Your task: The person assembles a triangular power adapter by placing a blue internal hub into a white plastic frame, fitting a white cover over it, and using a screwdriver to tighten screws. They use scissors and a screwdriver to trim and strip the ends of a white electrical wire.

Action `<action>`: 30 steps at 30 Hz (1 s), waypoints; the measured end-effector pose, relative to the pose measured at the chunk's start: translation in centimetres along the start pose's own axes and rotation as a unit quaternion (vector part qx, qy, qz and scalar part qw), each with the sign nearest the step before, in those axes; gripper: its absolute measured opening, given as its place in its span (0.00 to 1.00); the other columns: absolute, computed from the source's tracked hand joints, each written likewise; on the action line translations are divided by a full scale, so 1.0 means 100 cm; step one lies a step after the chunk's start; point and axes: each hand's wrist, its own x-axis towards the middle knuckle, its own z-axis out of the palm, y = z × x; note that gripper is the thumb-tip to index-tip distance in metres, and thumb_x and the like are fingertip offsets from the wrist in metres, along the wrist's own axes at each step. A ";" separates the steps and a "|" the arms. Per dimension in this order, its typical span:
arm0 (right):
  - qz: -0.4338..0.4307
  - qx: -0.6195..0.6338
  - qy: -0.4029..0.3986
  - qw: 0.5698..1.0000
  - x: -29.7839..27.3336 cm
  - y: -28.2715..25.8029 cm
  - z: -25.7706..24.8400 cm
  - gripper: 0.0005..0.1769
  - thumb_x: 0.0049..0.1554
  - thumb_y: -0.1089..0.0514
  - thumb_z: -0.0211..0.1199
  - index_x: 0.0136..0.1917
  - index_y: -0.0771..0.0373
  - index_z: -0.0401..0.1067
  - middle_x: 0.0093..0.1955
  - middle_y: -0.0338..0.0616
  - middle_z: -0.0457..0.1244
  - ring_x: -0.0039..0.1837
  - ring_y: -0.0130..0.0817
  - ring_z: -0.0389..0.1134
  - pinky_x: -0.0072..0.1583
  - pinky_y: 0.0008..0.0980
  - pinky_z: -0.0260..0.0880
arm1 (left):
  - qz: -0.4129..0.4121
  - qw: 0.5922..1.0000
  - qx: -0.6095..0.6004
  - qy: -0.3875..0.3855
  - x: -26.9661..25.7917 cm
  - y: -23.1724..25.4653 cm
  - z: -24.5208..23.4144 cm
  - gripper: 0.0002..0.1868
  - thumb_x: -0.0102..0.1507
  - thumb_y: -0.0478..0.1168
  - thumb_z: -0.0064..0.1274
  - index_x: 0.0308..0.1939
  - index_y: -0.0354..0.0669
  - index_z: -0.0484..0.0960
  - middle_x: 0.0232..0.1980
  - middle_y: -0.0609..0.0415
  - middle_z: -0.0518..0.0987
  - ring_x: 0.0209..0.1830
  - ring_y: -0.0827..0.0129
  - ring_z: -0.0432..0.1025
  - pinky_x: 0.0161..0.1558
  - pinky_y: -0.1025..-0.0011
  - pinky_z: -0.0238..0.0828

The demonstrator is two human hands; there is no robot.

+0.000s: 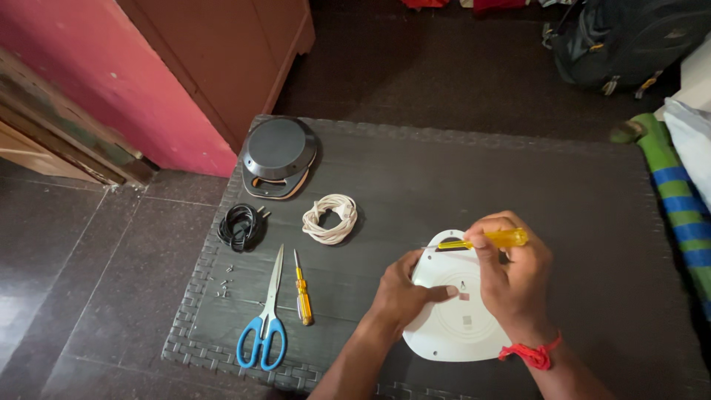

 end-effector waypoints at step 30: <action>-0.093 0.032 -0.085 0.992 0.007 -0.030 0.021 0.26 0.64 0.58 0.62 0.72 0.64 0.60 0.64 0.50 0.67 0.58 0.38 0.75 0.58 0.31 0.80 | -0.034 0.993 -0.103 -0.042 -0.004 -0.002 -0.013 0.29 0.54 0.25 0.61 0.60 0.35 0.74 0.49 0.46 0.82 0.45 0.62 0.81 0.47 0.64 0.83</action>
